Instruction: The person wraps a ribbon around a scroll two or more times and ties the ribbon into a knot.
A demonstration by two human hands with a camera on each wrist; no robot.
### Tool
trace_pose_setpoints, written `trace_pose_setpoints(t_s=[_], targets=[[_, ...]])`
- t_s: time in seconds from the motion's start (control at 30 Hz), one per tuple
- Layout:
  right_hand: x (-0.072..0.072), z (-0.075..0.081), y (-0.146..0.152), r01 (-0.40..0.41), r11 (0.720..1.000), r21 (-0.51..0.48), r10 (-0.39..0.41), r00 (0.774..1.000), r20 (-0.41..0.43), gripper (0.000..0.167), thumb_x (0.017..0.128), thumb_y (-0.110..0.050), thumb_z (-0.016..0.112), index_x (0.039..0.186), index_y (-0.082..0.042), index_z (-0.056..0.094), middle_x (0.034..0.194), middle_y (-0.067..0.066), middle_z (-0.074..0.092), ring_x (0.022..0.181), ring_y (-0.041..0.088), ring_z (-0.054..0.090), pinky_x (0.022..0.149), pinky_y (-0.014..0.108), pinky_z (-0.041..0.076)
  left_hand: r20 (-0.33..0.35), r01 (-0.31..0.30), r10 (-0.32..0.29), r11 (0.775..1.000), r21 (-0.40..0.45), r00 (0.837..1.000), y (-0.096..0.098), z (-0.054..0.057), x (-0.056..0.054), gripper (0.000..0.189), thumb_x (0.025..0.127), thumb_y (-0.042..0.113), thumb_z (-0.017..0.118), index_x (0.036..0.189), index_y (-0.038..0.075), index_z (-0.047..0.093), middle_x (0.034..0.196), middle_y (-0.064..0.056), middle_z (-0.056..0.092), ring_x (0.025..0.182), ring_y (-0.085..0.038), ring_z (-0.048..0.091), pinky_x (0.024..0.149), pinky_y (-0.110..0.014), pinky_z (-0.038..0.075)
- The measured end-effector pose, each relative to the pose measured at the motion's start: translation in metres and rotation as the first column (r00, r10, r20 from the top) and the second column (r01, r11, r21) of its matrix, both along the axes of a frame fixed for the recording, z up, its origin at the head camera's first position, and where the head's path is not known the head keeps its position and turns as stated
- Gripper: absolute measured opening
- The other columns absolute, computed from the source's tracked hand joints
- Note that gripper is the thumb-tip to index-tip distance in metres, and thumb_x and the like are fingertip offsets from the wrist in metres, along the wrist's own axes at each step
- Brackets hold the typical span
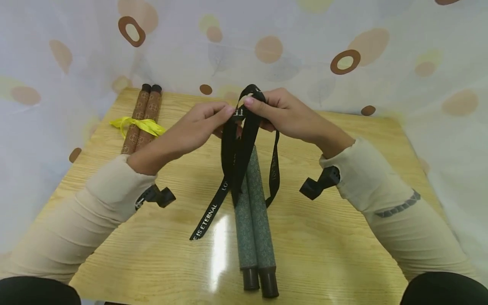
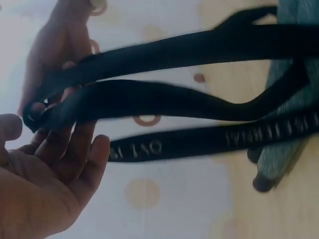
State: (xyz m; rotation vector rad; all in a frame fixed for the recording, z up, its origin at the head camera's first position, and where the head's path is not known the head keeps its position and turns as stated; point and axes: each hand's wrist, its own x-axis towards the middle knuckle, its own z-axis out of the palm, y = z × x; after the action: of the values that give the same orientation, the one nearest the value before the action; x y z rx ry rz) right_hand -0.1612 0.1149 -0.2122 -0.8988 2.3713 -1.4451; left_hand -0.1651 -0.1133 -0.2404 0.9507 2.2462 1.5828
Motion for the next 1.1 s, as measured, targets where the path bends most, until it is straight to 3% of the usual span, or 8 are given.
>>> trace_pose_setpoints(t_s=[0.3,0.43,0.6,0.67,0.73,0.87,0.93,1.1], targets=[[-0.001,-0.002,0.009,0.054,0.999,-0.01,-0.054,0.998,-0.01,0.036,0.108,-0.021,0.042,0.092,-0.004,0.07,0.064,0.001,0.046,0.053,0.018,0.036,0.054,0.029,0.032,0.002,-0.001,0.001,0.998,0.069,1.0,0.003,-0.006,0.024,0.017,0.096,0.006,0.064,0.107,-0.003,0.073,0.087,-0.002,0.074,0.075,-0.013,0.068,0.071,-0.029,0.058],[0.002,0.0,0.006,0.047,0.999,-0.019,-0.047,0.999,-0.014,0.036,0.108,-0.021,0.043,0.101,-0.002,0.072,0.07,0.002,0.052,0.055,0.018,0.039,0.054,0.029,0.035,-0.194,-0.062,0.08,0.994,0.094,0.978,0.025,-0.022,0.03,0.009,0.087,0.01,0.078,0.086,0.001,0.079,0.07,-0.006,0.074,0.056,-0.009,0.065,0.056,-0.024,0.054],[0.006,0.001,0.001,0.004,1.0,-0.018,-0.005,0.999,-0.043,0.034,0.108,-0.018,0.044,0.102,0.002,0.071,0.068,0.003,0.053,0.057,0.018,0.042,0.056,0.028,0.038,-0.54,-0.363,0.35,0.928,0.086,0.766,0.041,-0.036,0.023,0.025,0.083,0.026,0.081,0.073,0.006,0.068,0.059,-0.005,0.063,0.052,-0.014,0.055,0.052,-0.024,0.04],[0.007,0.001,0.003,-0.002,1.0,-0.004,0.002,0.997,-0.081,0.032,0.107,-0.015,0.044,0.103,0.001,0.071,0.074,0.006,0.054,0.061,0.018,0.044,0.059,0.027,0.04,-0.571,-0.435,0.388,0.898,0.06,0.723,0.042,-0.036,0.02,0.023,0.087,0.026,0.074,0.083,0.005,0.066,0.069,-0.007,0.064,0.062,-0.018,0.059,0.056,-0.029,0.042],[0.007,0.002,0.004,0.003,1.0,0.011,-0.002,0.992,-0.124,0.031,0.107,-0.013,0.044,0.1,0.002,0.071,0.079,0.007,0.054,0.065,0.018,0.045,0.063,0.027,0.041,-0.542,-0.44,0.375,0.898,0.011,0.752,0.042,-0.035,0.017,0.019,0.091,0.024,0.063,0.097,0.006,0.065,0.081,-0.008,0.066,0.07,-0.022,0.059,0.06,-0.034,0.043],[0.006,0.003,0.006,0.018,1.0,0.014,-0.015,0.985,-0.17,0.029,0.106,-0.011,0.045,0.098,0.003,0.07,0.082,0.007,0.052,0.071,0.02,0.047,0.066,0.028,0.043,-0.31,-0.247,0.231,0.969,-0.014,0.922,0.039,-0.031,0.013,0.033,0.098,0.014,0.048,0.126,0.006,0.063,0.095,-0.012,0.07,0.077,-0.02,0.061,0.066,-0.032,0.046],[0.006,0.003,0.007,0.013,1.0,0.002,-0.013,0.986,-0.164,0.029,0.107,-0.011,0.044,0.099,0.003,0.069,0.084,0.006,0.053,0.071,0.02,0.047,0.066,0.028,0.043,-0.187,-0.125,0.127,0.992,0.022,0.974,0.038,-0.03,0.01,0.035,0.1,0.01,0.049,0.132,0.004,0.06,0.101,-0.014,0.072,0.079,-0.018,0.065,0.069,-0.028,0.051],[0.007,0.003,0.005,0.0,1.0,-0.021,-0.003,0.99,-0.142,0.029,0.107,-0.012,0.045,0.106,0.001,0.071,0.094,0.005,0.06,0.079,0.019,0.055,0.07,0.026,0.049,-0.203,-0.02,0.019,1.0,-0.003,0.979,0.041,-0.034,0.003,0.043,0.096,0.013,0.066,0.136,0.004,0.055,0.103,-0.013,0.074,0.08,-0.014,0.066,0.073,-0.024,0.053]])
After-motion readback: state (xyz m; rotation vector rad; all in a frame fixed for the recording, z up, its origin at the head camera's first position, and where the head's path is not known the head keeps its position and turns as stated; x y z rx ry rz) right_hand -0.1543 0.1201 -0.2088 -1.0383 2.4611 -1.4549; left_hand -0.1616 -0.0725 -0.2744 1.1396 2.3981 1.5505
